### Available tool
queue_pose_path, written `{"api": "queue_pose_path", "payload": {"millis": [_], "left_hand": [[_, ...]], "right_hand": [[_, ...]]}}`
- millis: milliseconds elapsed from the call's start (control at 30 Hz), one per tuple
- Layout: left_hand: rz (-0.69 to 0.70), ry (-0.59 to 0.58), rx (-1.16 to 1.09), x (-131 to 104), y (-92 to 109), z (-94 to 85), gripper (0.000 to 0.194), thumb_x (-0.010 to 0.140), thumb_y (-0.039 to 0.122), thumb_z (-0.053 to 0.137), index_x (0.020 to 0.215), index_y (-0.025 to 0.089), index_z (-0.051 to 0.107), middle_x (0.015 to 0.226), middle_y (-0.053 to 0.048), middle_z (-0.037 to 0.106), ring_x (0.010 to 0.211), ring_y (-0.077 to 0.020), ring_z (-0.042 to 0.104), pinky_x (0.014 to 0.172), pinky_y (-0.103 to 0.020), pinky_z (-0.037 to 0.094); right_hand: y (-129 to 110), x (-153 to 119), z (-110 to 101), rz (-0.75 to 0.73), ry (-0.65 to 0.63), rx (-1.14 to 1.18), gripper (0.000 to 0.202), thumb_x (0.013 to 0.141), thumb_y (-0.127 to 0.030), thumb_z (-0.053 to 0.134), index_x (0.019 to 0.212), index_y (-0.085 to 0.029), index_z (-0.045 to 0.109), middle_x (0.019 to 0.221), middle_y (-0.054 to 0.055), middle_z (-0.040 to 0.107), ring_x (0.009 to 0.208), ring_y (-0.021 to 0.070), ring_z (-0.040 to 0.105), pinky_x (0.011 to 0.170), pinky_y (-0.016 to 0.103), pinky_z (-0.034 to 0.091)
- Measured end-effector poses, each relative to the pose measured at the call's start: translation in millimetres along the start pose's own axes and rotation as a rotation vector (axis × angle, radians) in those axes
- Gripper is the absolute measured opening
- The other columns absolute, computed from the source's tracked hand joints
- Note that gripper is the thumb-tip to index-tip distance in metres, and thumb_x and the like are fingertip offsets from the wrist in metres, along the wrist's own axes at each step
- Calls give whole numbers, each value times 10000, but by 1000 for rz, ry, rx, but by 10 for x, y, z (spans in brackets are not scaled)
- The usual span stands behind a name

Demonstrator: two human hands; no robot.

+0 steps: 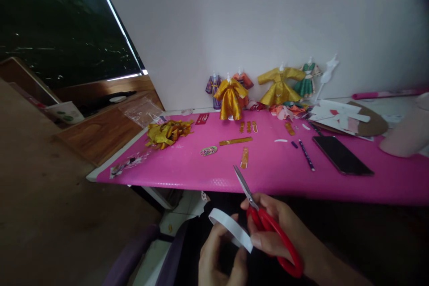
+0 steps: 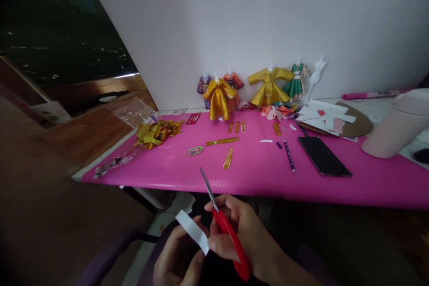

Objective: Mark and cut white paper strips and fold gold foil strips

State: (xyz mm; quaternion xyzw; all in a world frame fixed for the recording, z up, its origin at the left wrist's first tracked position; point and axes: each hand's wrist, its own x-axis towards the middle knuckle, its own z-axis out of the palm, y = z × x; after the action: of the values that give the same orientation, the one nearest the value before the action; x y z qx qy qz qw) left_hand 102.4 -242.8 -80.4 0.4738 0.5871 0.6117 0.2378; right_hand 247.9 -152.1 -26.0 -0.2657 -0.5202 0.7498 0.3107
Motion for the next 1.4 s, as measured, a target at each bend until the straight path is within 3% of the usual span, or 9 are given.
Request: {"api": "queue_pose_path", "payload": {"millis": [167, 467, 733, 867, 1167, 1400], "left_hand": [[-13, -38, -8, 32, 64, -65, 305, 749, 262, 759, 1054, 247, 760, 1052, -93, 800, 928, -304, 754, 800, -391, 632], [-63, 39, -58, -26, 66, -11, 321, 812, 431, 725, 1080, 255, 729, 1070, -70, 783, 933, -243, 736, 833, -302, 576], [-18, 52, -99, -7, 136, 22, 345, 815, 487, 711, 1093, 284, 723, 876, -22, 782, 789, -210, 737, 746, -276, 584], [-41, 32, -48, -29, 99, -6, 341, 801, 480, 724, 1075, 277, 732, 958, -46, 787, 861, -241, 738, 792, -316, 586], [-56, -46, 20, -50, -15, -82, 340, 762, 336, 757, 1091, 251, 753, 1073, -101, 791, 977, -324, 735, 843, -418, 608], [24, -205, 214, 18, -85, -199, 348, 835, 292, 692, 1181, 294, 730, 1220, -100, 748, 1134, -362, 678, 955, -505, 551]], "right_hand": [[-7, -16, 5, 26, 3, -20, 428, 617, -188, 724, 1016, -193, 567, 621, -77, 576, 485, 65, 437, 469, 206, 331], [92, -15, -24, -12, 86, -186, 405, 693, -119, 727, 1059, -228, 594, 690, -64, 622, 540, 78, 513, 504, 194, 421], [76, -11, -53, 21, 112, -185, 382, 694, -146, 700, 1052, -226, 594, 709, -57, 620, 551, 88, 515, 520, 216, 421], [44, -27, -24, 43, 58, -143, 383, 686, -207, 751, 1031, -223, 585, 708, -53, 624, 572, 94, 533, 555, 230, 428], [-4, -53, 11, 6, 41, -139, 387, 651, -163, 710, 1014, -200, 583, 676, -64, 597, 546, 80, 481, 529, 222, 391], [-26, -37, -7, 49, 19, -88, 391, 632, -136, 669, 1005, -182, 563, 654, -76, 581, 507, 59, 449, 477, 192, 354]]}}
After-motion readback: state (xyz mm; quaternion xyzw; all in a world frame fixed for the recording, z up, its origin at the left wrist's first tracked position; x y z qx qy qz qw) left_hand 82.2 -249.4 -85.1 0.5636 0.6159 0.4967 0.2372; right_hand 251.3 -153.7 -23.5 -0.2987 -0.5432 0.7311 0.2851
